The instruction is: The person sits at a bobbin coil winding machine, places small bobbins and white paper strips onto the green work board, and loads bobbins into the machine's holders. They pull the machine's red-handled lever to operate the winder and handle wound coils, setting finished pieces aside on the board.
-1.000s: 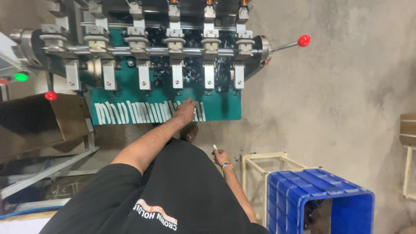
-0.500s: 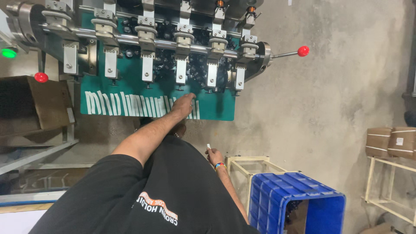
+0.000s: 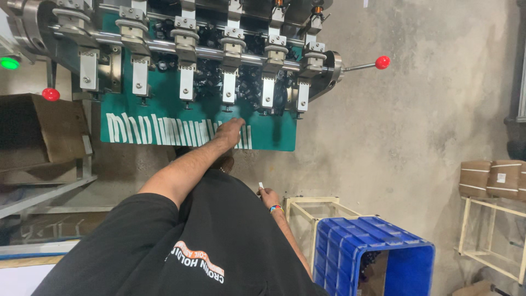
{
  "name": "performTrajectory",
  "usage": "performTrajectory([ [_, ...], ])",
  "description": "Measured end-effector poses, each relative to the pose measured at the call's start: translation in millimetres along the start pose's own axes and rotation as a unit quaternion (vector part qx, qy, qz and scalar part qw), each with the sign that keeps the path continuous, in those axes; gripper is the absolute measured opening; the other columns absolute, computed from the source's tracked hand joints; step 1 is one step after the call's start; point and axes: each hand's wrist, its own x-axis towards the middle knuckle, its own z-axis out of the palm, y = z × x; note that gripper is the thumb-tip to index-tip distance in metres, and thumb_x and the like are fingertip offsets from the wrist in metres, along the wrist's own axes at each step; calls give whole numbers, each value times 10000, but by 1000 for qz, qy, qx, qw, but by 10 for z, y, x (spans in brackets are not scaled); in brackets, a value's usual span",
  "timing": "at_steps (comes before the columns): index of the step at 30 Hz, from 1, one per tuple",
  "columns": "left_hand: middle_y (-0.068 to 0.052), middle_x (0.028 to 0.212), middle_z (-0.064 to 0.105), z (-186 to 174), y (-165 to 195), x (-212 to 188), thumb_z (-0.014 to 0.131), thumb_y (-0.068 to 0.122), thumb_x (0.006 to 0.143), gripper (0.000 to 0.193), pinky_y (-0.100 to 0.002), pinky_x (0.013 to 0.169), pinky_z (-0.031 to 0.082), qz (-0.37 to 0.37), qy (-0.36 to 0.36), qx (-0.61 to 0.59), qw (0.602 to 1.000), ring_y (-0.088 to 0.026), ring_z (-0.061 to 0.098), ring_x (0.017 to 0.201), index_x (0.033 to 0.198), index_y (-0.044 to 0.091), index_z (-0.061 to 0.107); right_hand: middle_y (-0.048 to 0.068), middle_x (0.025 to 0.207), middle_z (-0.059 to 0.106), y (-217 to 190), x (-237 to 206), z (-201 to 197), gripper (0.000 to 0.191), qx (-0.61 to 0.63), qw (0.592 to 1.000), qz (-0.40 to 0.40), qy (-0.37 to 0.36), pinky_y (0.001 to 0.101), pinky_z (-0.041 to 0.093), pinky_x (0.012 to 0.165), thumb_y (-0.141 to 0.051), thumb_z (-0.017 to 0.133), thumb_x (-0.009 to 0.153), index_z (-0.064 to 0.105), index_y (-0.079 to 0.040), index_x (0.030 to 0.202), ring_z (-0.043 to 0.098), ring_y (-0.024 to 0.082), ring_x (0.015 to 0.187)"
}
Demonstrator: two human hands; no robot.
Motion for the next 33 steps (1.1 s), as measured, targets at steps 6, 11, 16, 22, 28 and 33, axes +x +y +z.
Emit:
performTrajectory([
  [6,-148,1224,585,-23,22,-30,693,73,862,221,-474,921,534,-65,-18,19,998,-395,632,1092,1081,104,693,95,743,732,40,-20,-1,459,18,1000,22,2,373,533,707,-477,566,967,809,-88,965,699,216,713],
  [11,-139,1169,617,3,-5,-35,693,98,870,157,-474,912,536,-40,-9,24,999,-380,644,1059,1028,104,687,76,749,736,68,-49,19,462,24,1000,16,0,366,531,703,-480,569,963,808,-84,963,692,199,710],
  [16,-123,1125,648,-1,-27,-13,692,72,834,157,-469,915,531,-24,-2,5,1000,-364,648,1069,986,111,685,82,756,739,60,-51,26,469,35,999,6,-3,369,533,705,-479,567,966,810,-78,956,691,211,714],
  [22,-135,1110,669,-25,0,-9,752,174,834,196,-462,904,535,-50,-4,-29,998,-355,659,1053,1004,100,689,87,797,756,6,-35,30,463,11,1000,12,-1,375,535,731,-502,560,959,806,-110,974,713,227,758],
  [28,-114,1013,740,-70,58,32,744,266,922,162,-462,854,565,-91,28,-47,994,-347,711,974,986,118,732,105,823,762,-20,-38,49,480,11,1000,-11,1,392,538,753,-509,555,965,800,-95,969,722,254,792],
  [33,-89,973,769,-83,101,45,759,176,819,124,-438,837,578,-156,12,-120,980,-305,735,937,933,130,747,115,853,772,-6,-32,57,468,10,1000,-1,2,395,540,782,-500,563,962,796,-94,977,731,271,827],
])
